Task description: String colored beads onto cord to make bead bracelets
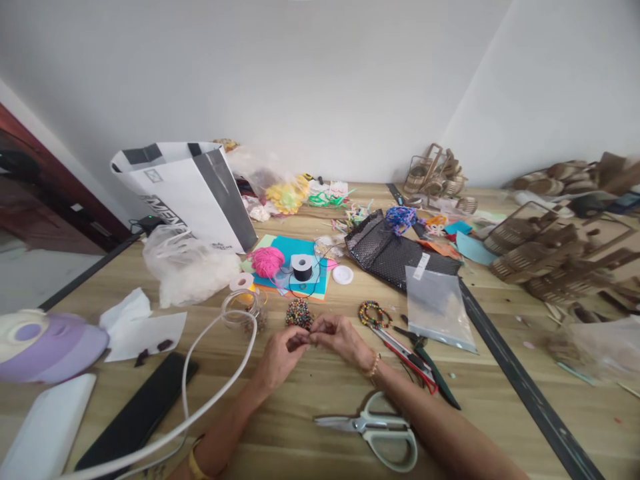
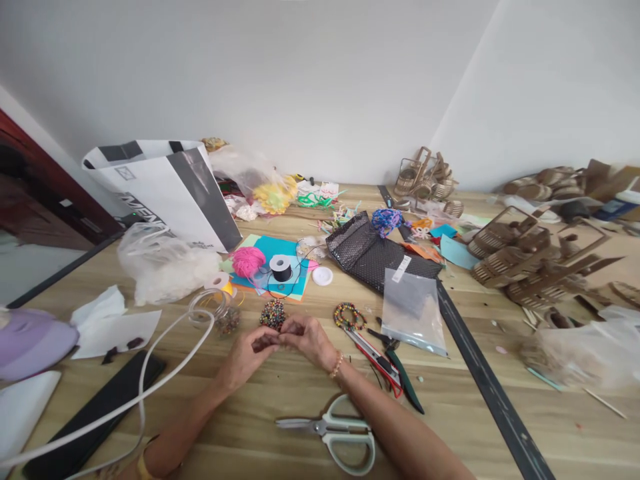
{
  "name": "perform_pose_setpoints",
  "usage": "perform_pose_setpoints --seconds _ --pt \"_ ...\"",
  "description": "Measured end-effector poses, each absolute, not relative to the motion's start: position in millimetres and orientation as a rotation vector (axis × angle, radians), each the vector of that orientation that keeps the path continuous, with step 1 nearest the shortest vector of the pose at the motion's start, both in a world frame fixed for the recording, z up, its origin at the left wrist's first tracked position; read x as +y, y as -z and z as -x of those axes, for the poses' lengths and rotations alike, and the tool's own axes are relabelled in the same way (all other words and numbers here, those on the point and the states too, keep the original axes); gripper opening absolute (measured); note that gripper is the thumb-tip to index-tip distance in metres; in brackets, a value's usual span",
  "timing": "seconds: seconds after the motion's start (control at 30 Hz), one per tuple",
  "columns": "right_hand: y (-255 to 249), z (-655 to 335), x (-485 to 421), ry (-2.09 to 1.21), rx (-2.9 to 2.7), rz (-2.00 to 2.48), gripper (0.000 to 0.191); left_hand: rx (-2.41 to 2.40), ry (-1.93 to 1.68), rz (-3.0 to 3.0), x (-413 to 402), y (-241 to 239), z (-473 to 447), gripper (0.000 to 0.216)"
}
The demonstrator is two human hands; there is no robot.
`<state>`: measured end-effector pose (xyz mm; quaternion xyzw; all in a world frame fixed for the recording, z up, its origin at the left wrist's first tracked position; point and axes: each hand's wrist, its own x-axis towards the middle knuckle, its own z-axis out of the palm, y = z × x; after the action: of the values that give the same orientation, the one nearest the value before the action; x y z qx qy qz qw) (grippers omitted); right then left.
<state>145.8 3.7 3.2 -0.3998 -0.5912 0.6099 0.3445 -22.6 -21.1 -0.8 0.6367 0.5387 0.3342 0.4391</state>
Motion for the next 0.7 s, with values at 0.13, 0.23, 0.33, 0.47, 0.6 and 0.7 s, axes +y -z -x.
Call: perform_pose_setpoints --seconds 0.13,0.23,0.33,0.47,0.6,0.7 --pt "-3 -146 4 -1.635 -1.452 1.021 0.035 1.348 -0.852 -1.592 -23 -3 20 0.012" --pt "0 -145 5 -1.692 -1.399 1.014 0.037 1.393 -0.872 -1.704 -25 -5 20 0.012" --pt "3 -145 6 -1.748 -1.365 1.018 0.038 1.427 -0.857 -1.831 -26 -3 22 0.011" --pt "3 -147 6 -1.787 -1.39 1.02 0.038 1.425 -0.828 -1.954 -26 3 25 0.012" --pt "1 -151 8 -1.812 -1.436 0.988 0.033 1.415 -0.811 -2.004 -27 6 27 0.015" --pt "-1 -155 10 -1.804 -1.498 0.996 0.028 1.43 -0.805 -2.016 -27 4 28 0.017"
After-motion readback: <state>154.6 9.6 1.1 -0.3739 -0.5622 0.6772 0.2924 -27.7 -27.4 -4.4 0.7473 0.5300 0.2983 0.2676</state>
